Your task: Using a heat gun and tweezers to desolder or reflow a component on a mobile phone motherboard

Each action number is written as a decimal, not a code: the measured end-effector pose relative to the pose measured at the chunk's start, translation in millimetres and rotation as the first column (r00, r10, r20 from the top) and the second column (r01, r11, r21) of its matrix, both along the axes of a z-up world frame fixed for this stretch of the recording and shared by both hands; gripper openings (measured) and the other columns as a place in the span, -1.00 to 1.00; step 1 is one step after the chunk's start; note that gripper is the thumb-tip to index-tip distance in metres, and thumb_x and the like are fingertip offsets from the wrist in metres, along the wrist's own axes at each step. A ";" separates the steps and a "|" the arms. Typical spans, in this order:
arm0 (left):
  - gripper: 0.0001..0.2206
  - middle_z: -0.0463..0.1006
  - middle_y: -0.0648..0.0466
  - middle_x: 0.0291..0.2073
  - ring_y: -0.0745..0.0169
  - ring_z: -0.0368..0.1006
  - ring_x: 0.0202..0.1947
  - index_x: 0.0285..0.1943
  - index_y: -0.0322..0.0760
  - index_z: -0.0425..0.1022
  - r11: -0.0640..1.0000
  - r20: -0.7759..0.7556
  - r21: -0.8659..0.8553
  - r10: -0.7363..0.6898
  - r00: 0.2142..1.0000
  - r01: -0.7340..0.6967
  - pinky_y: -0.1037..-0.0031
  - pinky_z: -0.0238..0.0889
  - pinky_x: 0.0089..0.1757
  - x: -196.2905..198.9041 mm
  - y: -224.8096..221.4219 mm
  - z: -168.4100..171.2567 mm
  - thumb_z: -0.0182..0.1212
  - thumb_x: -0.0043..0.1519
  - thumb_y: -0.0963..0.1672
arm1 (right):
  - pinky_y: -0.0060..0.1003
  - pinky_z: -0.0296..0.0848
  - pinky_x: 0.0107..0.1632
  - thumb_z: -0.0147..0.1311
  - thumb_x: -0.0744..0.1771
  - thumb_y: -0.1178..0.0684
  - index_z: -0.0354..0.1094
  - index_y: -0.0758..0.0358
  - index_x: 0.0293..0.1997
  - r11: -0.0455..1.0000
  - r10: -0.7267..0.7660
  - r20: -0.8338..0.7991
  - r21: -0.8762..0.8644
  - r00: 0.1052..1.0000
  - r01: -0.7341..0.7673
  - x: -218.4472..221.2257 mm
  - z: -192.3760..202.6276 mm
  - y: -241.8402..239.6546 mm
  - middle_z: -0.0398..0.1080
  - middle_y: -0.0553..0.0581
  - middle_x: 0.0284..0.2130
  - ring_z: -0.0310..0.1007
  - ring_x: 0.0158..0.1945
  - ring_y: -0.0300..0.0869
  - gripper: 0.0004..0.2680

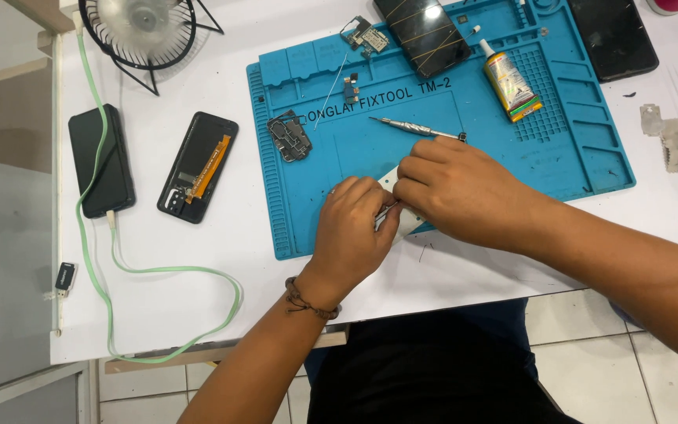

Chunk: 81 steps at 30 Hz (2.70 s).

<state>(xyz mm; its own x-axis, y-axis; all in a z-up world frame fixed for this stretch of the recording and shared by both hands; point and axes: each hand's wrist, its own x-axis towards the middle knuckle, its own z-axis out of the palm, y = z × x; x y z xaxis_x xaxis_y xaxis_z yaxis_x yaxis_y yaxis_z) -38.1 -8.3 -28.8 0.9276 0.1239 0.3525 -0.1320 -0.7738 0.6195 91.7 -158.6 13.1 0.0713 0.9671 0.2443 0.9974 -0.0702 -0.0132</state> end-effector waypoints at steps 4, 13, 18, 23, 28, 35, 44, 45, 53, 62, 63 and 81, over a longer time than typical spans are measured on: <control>-0.95 0.41 0.09 -0.46 0.17 0.40 -0.34 -0.29 -0.31 0.54 1.000 -0.006 -0.006 -0.005 1.000 0.005 0.30 0.27 -0.19 0.4 2.5 -5.4 0.26 0.21 -0.20 | -0.20 0.35 -0.08 0.12 0.33 0.13 0.49 0.26 -0.19 0.990 0.058 0.158 -0.137 0.986 -0.037 -4.8 7.9 1.0 0.50 0.14 -0.37 0.42 -0.18 -0.07 -0.92; -0.99 0.42 0.11 -0.52 0.09 0.40 -0.35 -0.40 -0.23 0.53 0.993 -0.019 -0.115 -0.015 1.000 0.013 0.28 0.22 -0.16 -2.9 11.5 -1.9 0.24 0.06 -0.20 | -0.20 0.28 -0.08 0.03 0.35 0.10 0.42 0.27 -0.25 0.977 0.168 0.314 -0.176 0.935 -0.117 -5.3 -4.1 8.7 0.39 0.14 -0.44 0.31 -0.24 -0.05 -0.91; -0.98 0.43 0.10 -0.55 0.08 0.41 -0.37 -0.40 -0.25 0.52 0.995 -0.015 -0.095 -0.002 1.000 0.000 0.29 0.23 -0.17 -2.2 11.0 -1.5 0.22 0.05 -0.22 | -0.21 0.27 -0.10 -0.01 0.36 0.09 0.42 0.25 -0.26 0.974 0.133 0.278 -0.212 0.951 -0.074 -8.6 -0.2 12.0 0.38 0.11 -0.47 0.30 -0.27 -0.07 -0.90; -0.91 0.40 0.07 -0.58 0.03 0.40 -0.41 -0.31 -0.29 0.51 0.996 0.012 -0.085 0.011 1.000 -0.010 0.27 0.24 -0.20 -4.1 8.3 2.0 0.23 0.04 -0.23 | -0.21 0.28 -0.15 0.02 0.32 0.14 0.42 0.22 -0.33 0.985 0.070 0.229 -0.172 0.971 -0.030 -12.1 -3.0 14.7 0.36 0.07 -0.53 0.29 -0.33 -0.10 -0.93; -0.89 0.39 0.08 -0.60 0.05 0.39 -0.42 -0.27 -0.33 0.52 0.998 0.020 -0.063 0.013 1.000 -0.012 0.27 0.22 -0.20 -5.1 7.2 4.1 0.24 0.04 -0.23 | -0.20 0.28 -0.22 0.05 0.29 0.15 0.38 0.22 -0.39 0.996 -0.019 0.232 -0.077 0.972 0.038 -17.9 -8.5 11.8 0.30 0.06 -0.57 0.26 -0.38 -0.09 -0.94; -0.88 0.37 0.07 -0.61 -0.01 0.40 -0.43 -0.29 -0.33 0.51 1.000 0.065 -0.028 0.000 0.998 0.002 0.24 0.24 -0.21 -5.9 8.2 0.3 0.28 0.01 -0.24 | -0.16 0.23 -0.28 0.08 0.24 0.18 0.36 0.21 -0.46 0.993 -0.116 0.242 0.004 0.963 0.119 -29.4 -19.3 16.0 0.28 0.11 -0.61 0.25 -0.44 -0.06 -0.96; -0.94 0.43 0.13 -0.59 0.05 0.44 -0.40 -0.32 -0.23 0.57 0.991 0.090 0.132 -0.017 0.996 0.005 0.28 0.27 -0.19 -7.0 5.5 4.3 0.33 0.06 -0.20 | -0.18 0.21 -0.32 0.08 0.30 0.19 0.31 0.26 -0.53 0.944 -0.246 0.098 0.251 0.964 0.215 -37.9 23.4 -21.3 0.21 0.15 -0.63 0.21 -0.47 -0.02 -0.86; -0.96 0.43 0.12 -0.59 0.05 0.44 -0.39 -0.33 -0.23 0.57 0.988 0.076 0.156 -0.007 0.997 -0.005 0.29 0.27 -0.20 -7.0 5.1 4.5 0.32 0.08 -0.20 | -0.20 0.26 -0.34 0.16 0.29 0.19 0.36 0.26 -0.50 0.906 -0.271 0.033 0.346 0.962 0.244 -36.3 29.0 -31.4 0.24 0.13 -0.64 0.26 -0.48 -0.05 -0.87; -0.95 0.51 0.08 -0.38 0.12 0.37 -0.31 -0.28 -0.26 0.48 0.972 0.044 0.231 -0.054 0.998 0.043 0.28 0.21 -0.22 -9.2 3.0 5.7 0.15 0.23 -0.20 | -0.14 0.29 -0.23 0.16 0.42 0.12 0.36 0.26 -0.28 0.687 -0.580 -0.189 0.409 0.792 0.600 6.9 11.1 -167.7 0.35 0.13 -0.45 0.30 -0.35 -0.02 -0.88; -0.90 0.49 0.04 -0.33 0.10 0.35 -0.28 -0.26 -0.28 0.45 0.961 0.005 0.223 -0.170 0.985 0.165 0.32 0.19 -0.22 4.2 -14.7 21.9 0.09 0.32 -0.18 | -0.05 0.51 -0.22 0.13 0.38 -0.27 0.46 0.22 0.18 0.298 -0.940 0.180 0.019 0.290 0.954 34.6 -29.7 -264.1 0.50 0.19 -0.14 0.50 -0.15 0.08 -0.61; -0.90 0.50 0.04 -0.32 0.09 0.36 -0.26 -0.24 -0.29 0.47 0.949 -0.004 0.239 -0.210 0.978 0.205 0.29 0.20 -0.18 8.4 -17.2 23.9 0.10 0.32 -0.18 | -0.11 0.49 -0.24 0.16 0.38 -0.26 0.48 0.19 0.14 0.331 -0.926 0.225 0.090 0.304 0.939 39.1 -35.4 -264.6 0.48 0.14 -0.19 0.49 -0.19 0.03 -0.64; -0.96 0.49 0.04 -0.29 0.08 0.33 -0.22 -0.20 -0.30 0.49 0.922 0.064 0.225 -0.337 0.939 0.315 0.26 0.14 -0.15 64.7 -39.8 9.7 0.16 0.30 -0.21 | -0.12 0.39 -0.18 0.22 0.46 0.15 0.30 0.44 0.21 0.373 -0.695 -0.584 0.206 0.419 0.905 94.8 -11.0 -243.1 0.38 0.28 -0.11 0.35 -0.18 -0.02 -0.77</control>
